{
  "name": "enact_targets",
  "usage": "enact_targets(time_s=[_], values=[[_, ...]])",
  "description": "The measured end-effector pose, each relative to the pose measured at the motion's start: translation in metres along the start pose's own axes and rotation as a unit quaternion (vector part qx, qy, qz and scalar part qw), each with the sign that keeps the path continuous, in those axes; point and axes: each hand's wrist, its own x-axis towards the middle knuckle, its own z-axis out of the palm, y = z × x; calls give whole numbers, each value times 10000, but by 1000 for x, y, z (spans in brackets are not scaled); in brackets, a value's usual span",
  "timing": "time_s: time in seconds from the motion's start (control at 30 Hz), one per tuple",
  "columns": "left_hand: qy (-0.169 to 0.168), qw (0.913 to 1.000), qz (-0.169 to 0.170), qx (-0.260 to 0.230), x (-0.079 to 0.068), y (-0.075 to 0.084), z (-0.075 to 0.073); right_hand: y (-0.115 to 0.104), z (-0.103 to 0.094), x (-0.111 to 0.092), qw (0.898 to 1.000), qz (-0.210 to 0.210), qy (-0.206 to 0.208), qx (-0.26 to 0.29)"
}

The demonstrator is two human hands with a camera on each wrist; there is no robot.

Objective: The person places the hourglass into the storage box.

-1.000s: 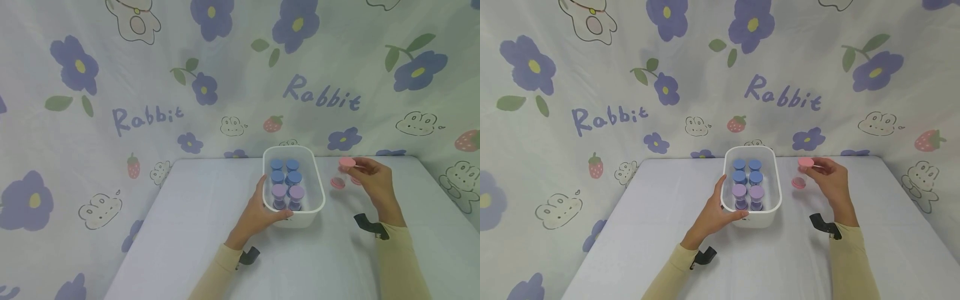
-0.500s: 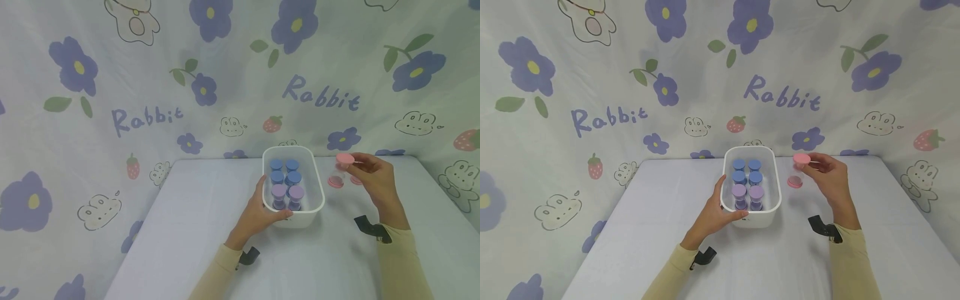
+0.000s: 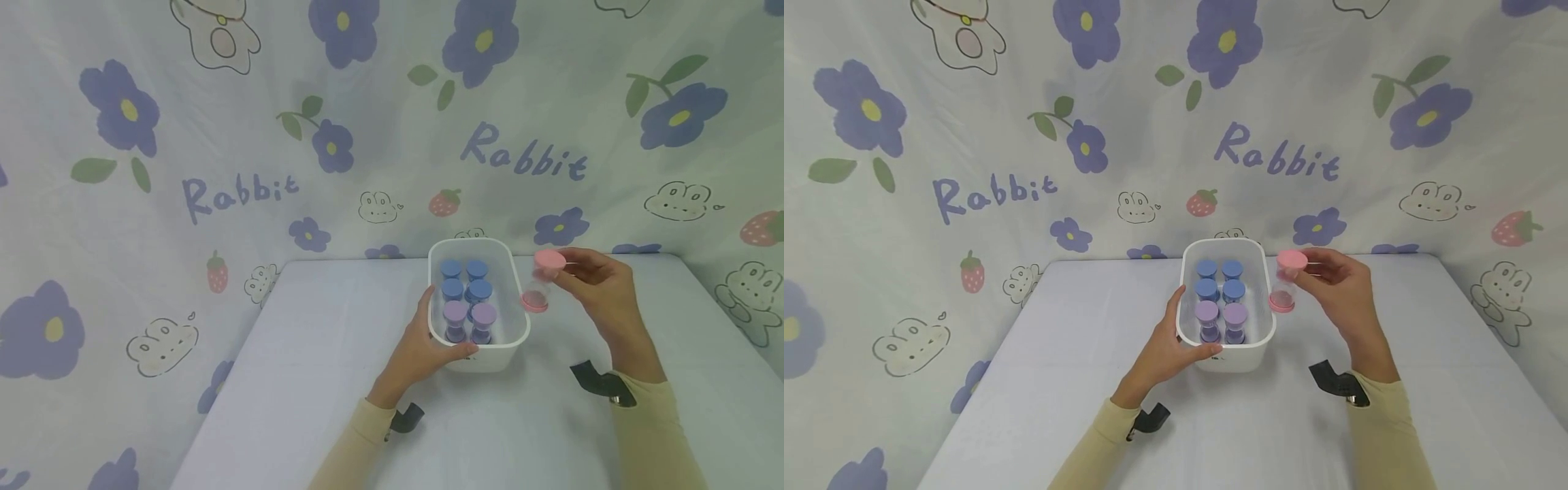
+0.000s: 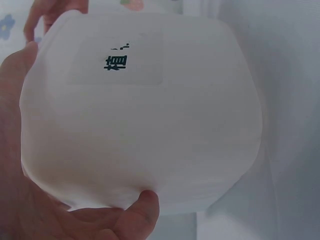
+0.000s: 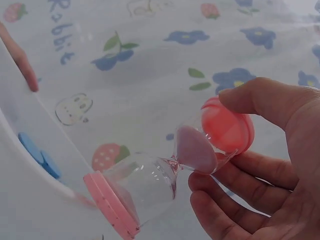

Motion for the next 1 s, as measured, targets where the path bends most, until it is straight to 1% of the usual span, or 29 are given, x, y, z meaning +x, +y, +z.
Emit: enact_targets(time_s=[0.1,0.3,0.5,0.67,0.77,1.0], values=[[-7,10000,-3,-5,0,0,0,-2,6,-2,9997,-203,-101,109],[-15,9999,84,-69,0,1,0,-3,17,-4,9986,-395,-204,-278],[-44,9999,104,-123,1,1,0,-5,31,-7,9966,-472,-392,-553],[-88,9999,89,-118,2,-1,0,-6,42,-9,9959,-359,-533,-632],[-104,9998,89,-113,2,-2,0,-5,48,-11,9954,-348,-636,-622],[-69,9999,98,-61,2,-2,1,-2,59,-14,9929,-493,-981,-447]])
